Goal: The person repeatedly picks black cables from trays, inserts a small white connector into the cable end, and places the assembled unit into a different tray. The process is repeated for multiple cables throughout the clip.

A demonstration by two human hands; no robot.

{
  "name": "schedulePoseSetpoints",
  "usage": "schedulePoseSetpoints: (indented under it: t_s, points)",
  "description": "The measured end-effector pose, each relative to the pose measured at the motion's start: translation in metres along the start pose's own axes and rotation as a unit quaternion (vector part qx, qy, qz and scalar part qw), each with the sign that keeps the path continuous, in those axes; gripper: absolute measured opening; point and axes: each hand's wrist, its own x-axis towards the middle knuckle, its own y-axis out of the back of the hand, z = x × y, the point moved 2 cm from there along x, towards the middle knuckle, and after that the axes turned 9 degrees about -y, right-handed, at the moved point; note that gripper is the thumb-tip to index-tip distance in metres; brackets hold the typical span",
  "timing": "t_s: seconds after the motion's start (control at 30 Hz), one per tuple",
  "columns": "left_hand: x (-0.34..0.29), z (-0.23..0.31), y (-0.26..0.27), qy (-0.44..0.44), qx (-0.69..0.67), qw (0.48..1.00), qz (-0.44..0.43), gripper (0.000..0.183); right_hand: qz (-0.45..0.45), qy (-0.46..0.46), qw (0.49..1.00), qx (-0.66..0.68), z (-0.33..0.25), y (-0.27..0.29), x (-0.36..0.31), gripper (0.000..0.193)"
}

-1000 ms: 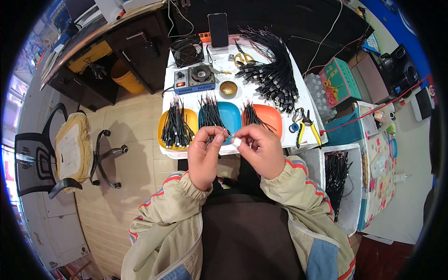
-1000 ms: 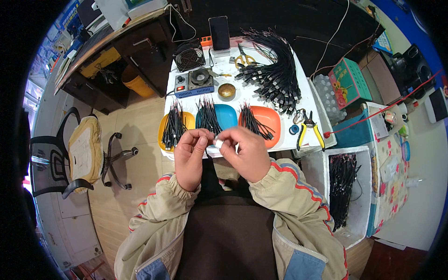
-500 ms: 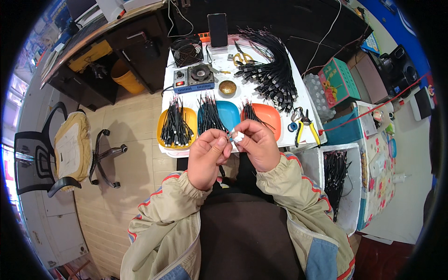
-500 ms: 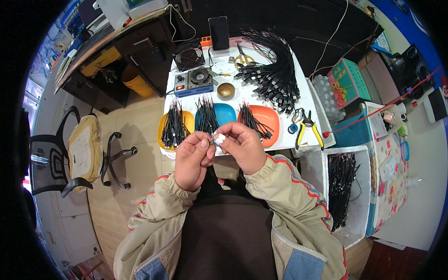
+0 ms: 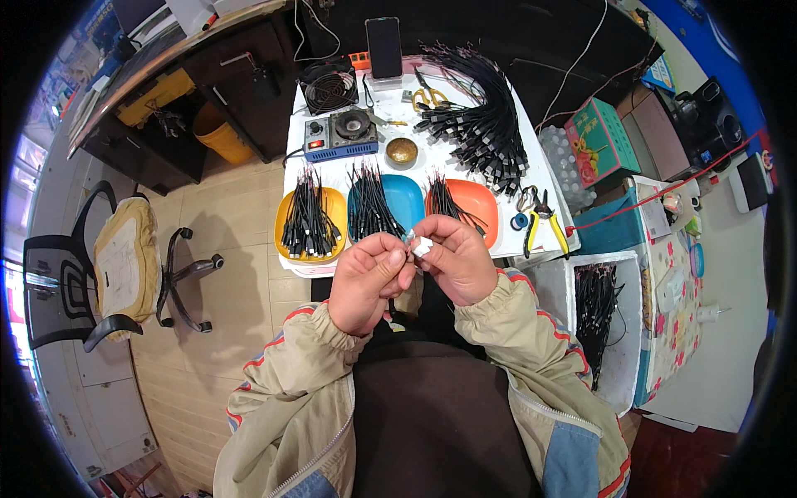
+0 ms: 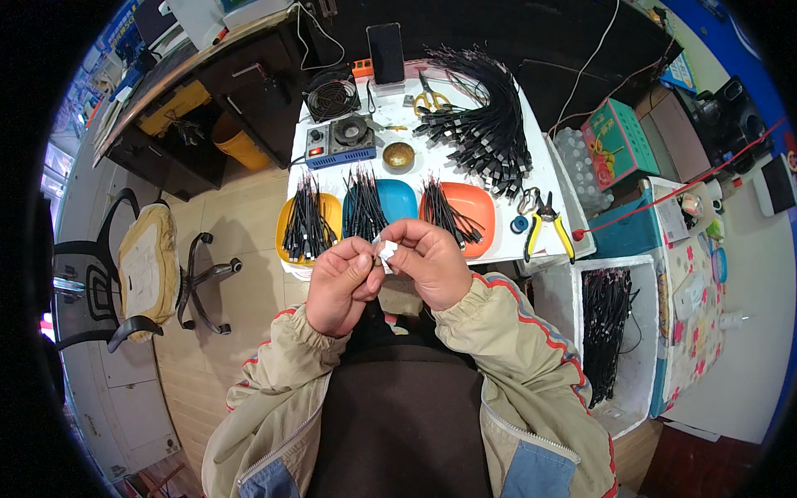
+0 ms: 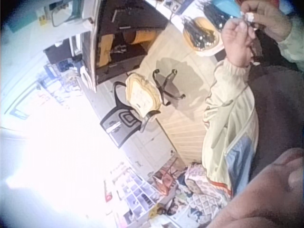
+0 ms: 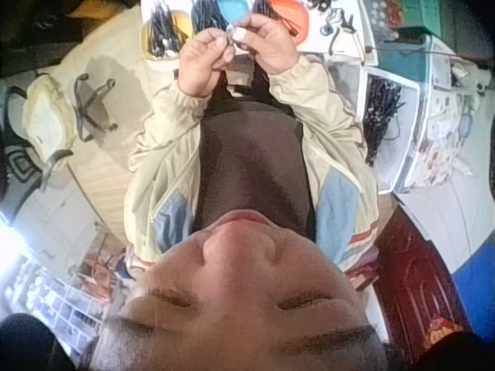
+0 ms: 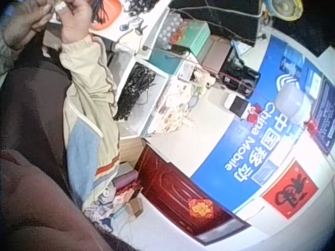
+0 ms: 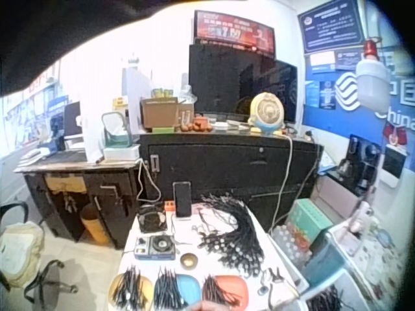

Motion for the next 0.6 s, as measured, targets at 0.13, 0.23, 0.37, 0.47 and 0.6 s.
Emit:
schedulePoseSetpoints:
  t_s: [0.13,0.23,0.37,0.47,0.6]
  points:
    - [0.000,-0.002,0.003,-0.044,0.123,0.991,-0.015,0.014,0.019,0.011,0.998,-0.054,-0.002,0.007,-0.001,0.014]
    - [-0.003,-0.003,0.007,-0.037,0.200,0.979,-0.009,0.016,-0.012,-0.054,0.998,0.010,0.002,0.015,0.002,0.016]
    - [0.001,-0.015,0.010,-0.040,0.217,0.975,0.007,0.016,-0.093,-0.162,0.955,0.230,0.023,0.020,0.007,0.021]
    - [0.007,-0.022,0.015,-0.035,0.214,0.976,0.020,0.016,-0.038,-0.144,0.976,0.158,0.035,0.041,0.011,0.022]
    - [0.014,-0.024,0.023,-0.043,0.203,0.978,0.028,0.018,0.213,0.040,0.919,-0.329,0.022,0.106,0.034,0.016]
